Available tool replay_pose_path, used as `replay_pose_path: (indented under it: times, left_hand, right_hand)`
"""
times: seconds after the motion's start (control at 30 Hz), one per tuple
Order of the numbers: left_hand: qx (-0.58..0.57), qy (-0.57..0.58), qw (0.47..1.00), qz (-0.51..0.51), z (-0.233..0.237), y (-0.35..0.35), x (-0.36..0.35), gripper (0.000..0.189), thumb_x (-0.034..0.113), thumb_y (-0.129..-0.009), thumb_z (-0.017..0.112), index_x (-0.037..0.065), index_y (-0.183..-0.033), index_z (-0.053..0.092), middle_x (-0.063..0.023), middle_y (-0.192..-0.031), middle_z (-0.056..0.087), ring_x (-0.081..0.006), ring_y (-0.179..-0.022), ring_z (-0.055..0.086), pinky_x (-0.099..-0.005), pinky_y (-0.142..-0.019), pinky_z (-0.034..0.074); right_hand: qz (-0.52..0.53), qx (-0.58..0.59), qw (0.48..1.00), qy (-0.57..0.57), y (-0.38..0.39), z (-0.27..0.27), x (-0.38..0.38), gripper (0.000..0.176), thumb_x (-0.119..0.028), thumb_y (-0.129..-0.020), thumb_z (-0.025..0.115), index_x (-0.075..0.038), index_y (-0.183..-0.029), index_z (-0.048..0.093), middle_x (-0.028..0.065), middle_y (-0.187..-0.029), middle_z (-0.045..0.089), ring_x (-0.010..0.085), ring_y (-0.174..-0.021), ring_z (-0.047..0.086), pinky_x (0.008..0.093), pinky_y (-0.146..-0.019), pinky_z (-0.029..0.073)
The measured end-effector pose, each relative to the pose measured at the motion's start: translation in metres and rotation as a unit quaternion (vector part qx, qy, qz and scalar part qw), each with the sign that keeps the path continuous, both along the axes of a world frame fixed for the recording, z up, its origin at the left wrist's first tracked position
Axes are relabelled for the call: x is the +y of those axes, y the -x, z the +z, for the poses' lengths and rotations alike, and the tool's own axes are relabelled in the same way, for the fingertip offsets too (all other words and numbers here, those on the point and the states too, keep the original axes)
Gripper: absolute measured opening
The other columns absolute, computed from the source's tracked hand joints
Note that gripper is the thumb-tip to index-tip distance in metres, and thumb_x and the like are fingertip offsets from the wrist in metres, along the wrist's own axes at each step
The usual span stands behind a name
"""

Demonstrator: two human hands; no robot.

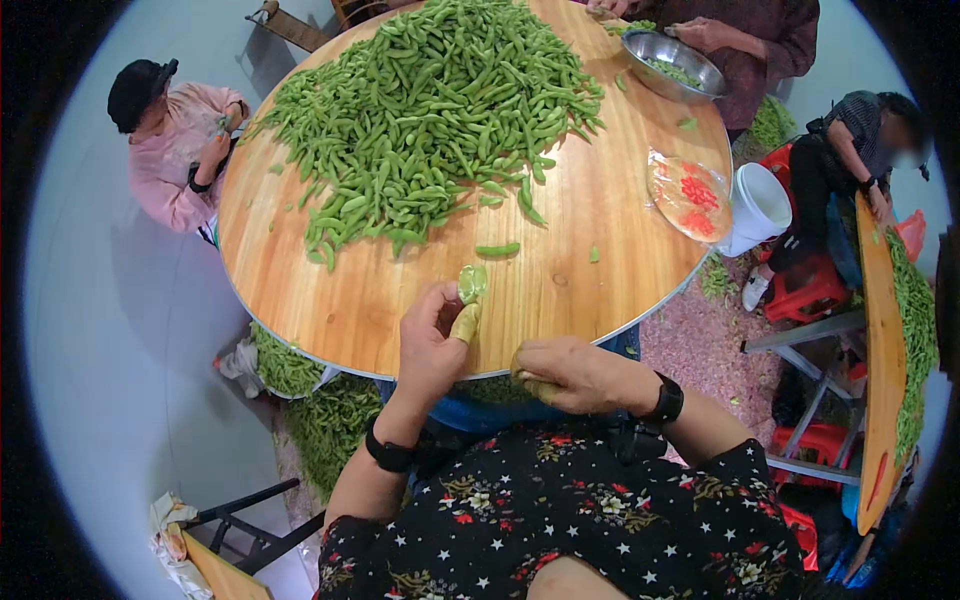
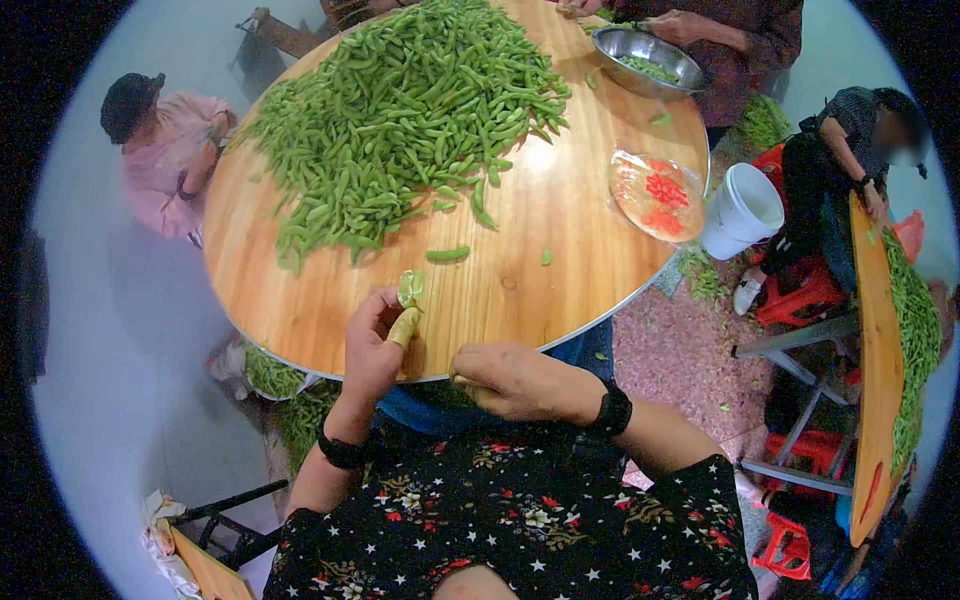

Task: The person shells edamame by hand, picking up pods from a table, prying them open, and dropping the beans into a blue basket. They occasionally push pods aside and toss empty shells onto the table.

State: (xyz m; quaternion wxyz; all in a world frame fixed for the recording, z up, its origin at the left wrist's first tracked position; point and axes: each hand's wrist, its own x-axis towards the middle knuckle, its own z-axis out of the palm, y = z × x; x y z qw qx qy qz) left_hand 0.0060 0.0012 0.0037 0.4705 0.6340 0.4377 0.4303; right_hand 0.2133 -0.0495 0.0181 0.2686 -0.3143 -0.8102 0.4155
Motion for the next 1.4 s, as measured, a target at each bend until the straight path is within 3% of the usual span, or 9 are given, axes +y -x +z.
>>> replay_pose_path:
  times: [0.2, 0.27, 0.37, 0.57, 0.63, 1.0, 1.07, 1.2, 1.4]
  left_hand:
    - [-0.164, 0.143, 0.973, -0.070, 0.012, -0.003, -0.005, 0.021, 0.000, -0.082, 0.065, 0.007, -0.100, 0.056, -0.0009, -0.092, 0.057, -0.0109, -0.086, 0.057, -0.0245, -0.073, 0.046]
    - [-0.205, 0.103, 0.969, -0.086, 0.011, -0.006, -0.010, 0.021, 0.000, -0.082, 0.066, 0.007, -0.099, 0.056, -0.0002, -0.090, 0.057, -0.0105, -0.084, 0.057, -0.0237, -0.072, 0.046]
    - [-0.223, 0.121, 0.960, -0.120, 0.015, -0.005, -0.015, 0.021, -0.001, -0.082, 0.066, 0.006, -0.099, 0.057, 0.0012, -0.093, 0.057, -0.0098, -0.089, 0.059, -0.0262, -0.082, 0.047]
    - [-0.077, 0.146, 0.982, -0.089, 0.023, 0.001, -0.015, 0.021, 0.001, -0.081, 0.068, 0.005, -0.099, 0.057, -0.0024, -0.097, 0.059, -0.0153, -0.087, 0.061, -0.0291, -0.081, 0.048]
    - [0.170, -0.264, 0.949, 0.009, 0.041, -0.006, -0.012, 0.023, 0.000, -0.079, 0.065, 0.002, -0.101, 0.057, -0.0113, -0.094, 0.060, -0.0286, -0.085, 0.061, -0.0329, -0.077, 0.048]
    - [0.199, -0.232, 0.951, -0.056, 0.020, 0.001, -0.011, 0.015, 0.005, -0.083, 0.061, 0.001, -0.097, 0.059, -0.0175, -0.083, 0.058, -0.0347, -0.075, 0.059, -0.0368, -0.064, 0.047]
    - [0.172, -0.223, 0.959, -0.037, 0.017, 0.002, -0.012, 0.014, 0.004, -0.083, 0.061, 0.001, -0.096, 0.060, -0.0167, -0.078, 0.058, -0.0351, -0.071, 0.059, -0.0376, -0.062, 0.046]
    - [0.229, -0.211, 0.949, -0.054, 0.025, 0.010, -0.013, 0.014, 0.005, -0.080, 0.062, 0.000, -0.092, 0.059, -0.0171, -0.077, 0.059, -0.0361, -0.072, 0.059, -0.0410, -0.062, 0.047]
    - [0.168, -0.271, 0.943, -0.099, 0.018, 0.009, -0.013, 0.008, 0.006, -0.080, 0.065, 0.002, -0.084, 0.059, -0.0137, -0.069, 0.056, -0.0321, -0.062, 0.057, -0.0358, -0.053, 0.043]
  right_hand:
    - [0.054, -0.019, 0.998, 0.006, -0.001, 0.010, -0.002, 0.009, -0.008, -0.086, 0.055, -0.002, -0.092, 0.054, 0.0175, -0.081, 0.059, 0.0339, -0.068, 0.060, 0.0408, -0.060, 0.047]
    - [-0.168, 0.213, 0.926, 0.263, 0.007, 0.012, 0.004, 0.007, -0.012, -0.091, 0.055, -0.006, -0.093, 0.055, 0.0109, -0.075, 0.060, 0.0196, -0.056, 0.058, 0.0319, -0.046, 0.044]
    - [-0.174, 0.271, 0.865, 0.384, 0.008, 0.027, 0.014, 0.012, -0.015, -0.092, 0.057, -0.009, -0.084, 0.050, 0.0056, -0.073, 0.059, 0.0086, -0.051, 0.054, 0.0239, -0.038, 0.038]
    - [-0.194, 0.248, 0.921, 0.229, 0.017, 0.009, 0.022, 0.014, -0.008, -0.088, 0.060, -0.006, -0.081, 0.047, 0.0004, -0.062, 0.052, 0.0063, -0.049, 0.049, 0.0242, -0.043, 0.039]
    - [-0.199, 0.252, 0.920, 0.223, 0.016, 0.007, 0.026, 0.011, -0.007, -0.088, 0.060, -0.006, -0.083, 0.050, -0.0005, -0.061, 0.051, 0.0061, -0.049, 0.049, 0.0243, -0.044, 0.039]
    - [-0.223, 0.211, 0.898, 0.314, 0.025, 0.021, 0.030, 0.009, -0.010, -0.087, 0.061, -0.003, -0.087, 0.055, 0.0018, -0.061, 0.051, 0.0095, -0.053, 0.053, 0.0262, -0.048, 0.041]
    - [-0.288, 0.106, 0.951, -0.034, 0.028, 0.011, 0.025, 0.010, -0.010, -0.087, 0.060, -0.002, -0.093, 0.058, 0.0065, -0.066, 0.052, 0.0145, -0.063, 0.056, 0.0286, -0.056, 0.043]
    - [-0.219, 0.077, 0.958, -0.167, 0.028, -0.003, 0.024, 0.012, -0.007, -0.088, 0.060, 0.000, -0.098, 0.060, 0.0024, -0.071, 0.057, 0.0107, -0.070, 0.057, 0.0281, -0.061, 0.044]
    - [-0.144, 0.260, 0.915, 0.274, 0.023, 0.013, 0.018, 0.009, -0.010, -0.090, 0.058, -0.003, -0.093, 0.061, 0.0024, -0.069, 0.055, 0.0094, -0.059, 0.054, 0.0242, -0.053, 0.042]
